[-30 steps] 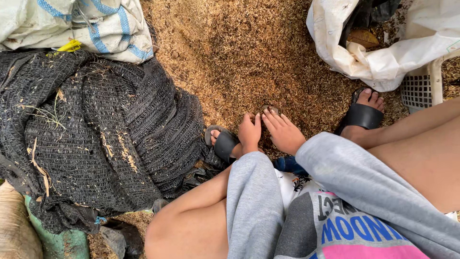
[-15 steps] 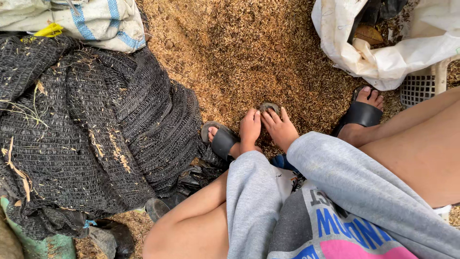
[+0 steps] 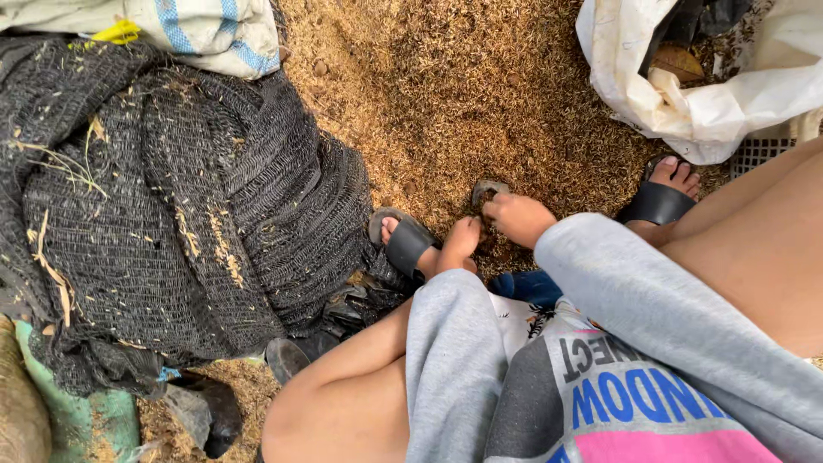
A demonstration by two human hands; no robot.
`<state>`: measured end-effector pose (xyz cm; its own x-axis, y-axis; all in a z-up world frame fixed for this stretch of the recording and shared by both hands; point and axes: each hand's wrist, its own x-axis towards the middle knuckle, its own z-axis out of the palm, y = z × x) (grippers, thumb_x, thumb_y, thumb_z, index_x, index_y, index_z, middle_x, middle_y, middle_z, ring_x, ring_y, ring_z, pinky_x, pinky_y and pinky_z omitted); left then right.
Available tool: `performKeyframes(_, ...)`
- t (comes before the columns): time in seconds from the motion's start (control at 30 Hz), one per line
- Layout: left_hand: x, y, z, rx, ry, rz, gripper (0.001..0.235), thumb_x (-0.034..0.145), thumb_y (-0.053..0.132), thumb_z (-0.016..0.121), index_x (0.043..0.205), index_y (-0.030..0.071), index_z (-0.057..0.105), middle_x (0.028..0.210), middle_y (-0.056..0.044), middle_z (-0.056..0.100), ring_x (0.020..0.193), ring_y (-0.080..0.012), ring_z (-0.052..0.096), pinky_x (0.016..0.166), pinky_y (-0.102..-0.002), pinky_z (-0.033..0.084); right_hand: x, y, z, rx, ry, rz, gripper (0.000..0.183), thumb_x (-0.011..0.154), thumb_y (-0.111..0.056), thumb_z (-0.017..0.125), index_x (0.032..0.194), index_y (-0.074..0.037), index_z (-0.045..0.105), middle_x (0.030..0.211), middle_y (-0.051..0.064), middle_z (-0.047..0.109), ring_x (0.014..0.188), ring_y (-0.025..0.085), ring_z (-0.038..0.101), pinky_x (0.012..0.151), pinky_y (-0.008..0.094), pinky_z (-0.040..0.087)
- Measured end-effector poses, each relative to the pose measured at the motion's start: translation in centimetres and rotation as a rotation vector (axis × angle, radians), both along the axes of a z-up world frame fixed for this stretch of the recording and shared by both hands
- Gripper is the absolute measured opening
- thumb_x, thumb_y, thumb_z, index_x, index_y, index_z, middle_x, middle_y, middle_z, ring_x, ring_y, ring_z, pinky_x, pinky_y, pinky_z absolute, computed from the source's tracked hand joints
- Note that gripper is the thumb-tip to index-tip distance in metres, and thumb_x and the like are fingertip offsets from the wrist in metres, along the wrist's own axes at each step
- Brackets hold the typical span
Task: The person scoops loose substrate from a large pile on the ground and fills small black plastic pots. They press the substrate into the pots by hand and place the filled pots into a white plastic crate.
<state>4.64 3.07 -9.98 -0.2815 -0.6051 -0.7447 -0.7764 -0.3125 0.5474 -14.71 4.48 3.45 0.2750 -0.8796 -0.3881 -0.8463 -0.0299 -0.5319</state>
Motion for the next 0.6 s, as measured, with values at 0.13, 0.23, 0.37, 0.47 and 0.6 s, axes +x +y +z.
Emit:
performKeyframes(0.13, 0.0, 1.1, -1.4, -0.057, 0.047, 0.053, 0.042, 0.099, 0.033, 0.047, 0.109, 0.000, 0.071, 0.102, -0.024, 0.074, 0.096, -0.0436, 0.070, 0.084, -0.051, 0.052, 2.9, -0.3, -1.3, 0.018, 0.129, -0.024, 0.021, 0.091, -0.011, 0.061, 0.108, -0.010, 0.072, 0.107, 0.013, 0.070, 0.100, 0.032, 0.071, 0.085, 0.043, 0.058)
performKeyframes(0.23, -0.3, 1.4, -1.0, 0.014, 0.231, 0.206, 0.041, 0.102, 0.031, 0.050, 0.102, -0.005, 0.070, 0.098, -0.030, 0.073, 0.092, -0.0488, 0.067, 0.080, -0.054, 0.052, 3.0, -0.7, -3.0, -0.038, 0.159, -0.040, 0.019, 0.089, -0.012, 0.062, 0.104, -0.009, 0.073, 0.104, 0.011, 0.072, 0.102, 0.030, 0.071, 0.090, 0.042, 0.057)
performKeyframes(0.37, -0.5, 0.4, 0.9, -0.095, 0.088, 0.120, 0.042, 0.099, 0.034, 0.049, 0.111, 0.000, 0.071, 0.105, -0.027, 0.071, 0.096, -0.0471, 0.066, 0.084, -0.052, 0.052, 3.0, -1.6, -3.8, -0.191, 0.266, 0.259, 0.017, 0.090, -0.014, 0.062, 0.101, -0.008, 0.073, 0.103, 0.010, 0.072, 0.100, 0.027, 0.072, 0.089, 0.040, 0.056)
performKeyframes(0.47, -0.5, -1.7, 3.5, -0.009, -0.025, -0.073, 0.047, 0.100, 0.039, 0.046, 0.118, 0.004, 0.072, 0.114, -0.024, 0.072, 0.103, -0.0473, 0.065, 0.089, -0.054, 0.050, 2.0, -2.7, -2.9, -0.157, 0.237, 0.232, 0.016, 0.093, -0.015, 0.061, 0.100, -0.008, 0.074, 0.104, 0.010, 0.072, 0.098, 0.026, 0.071, 0.089, 0.039, 0.056)
performKeyframes(0.6, -1.9, -5.4, 8.7, 0.037, -0.209, -0.135, 0.061, 0.092, 0.051, 0.060, 0.133, 0.006, 0.060, 0.129, -0.019, 0.064, 0.117, -0.0400, 0.061, 0.097, -0.050, 0.049, -2.7, -4.8, -1.6, -0.008, -0.261, 0.071, 0.027, 0.094, -0.018, 0.061, 0.117, -0.011, 0.074, 0.110, 0.010, 0.072, 0.100, 0.030, 0.070, 0.089, 0.041, 0.056)
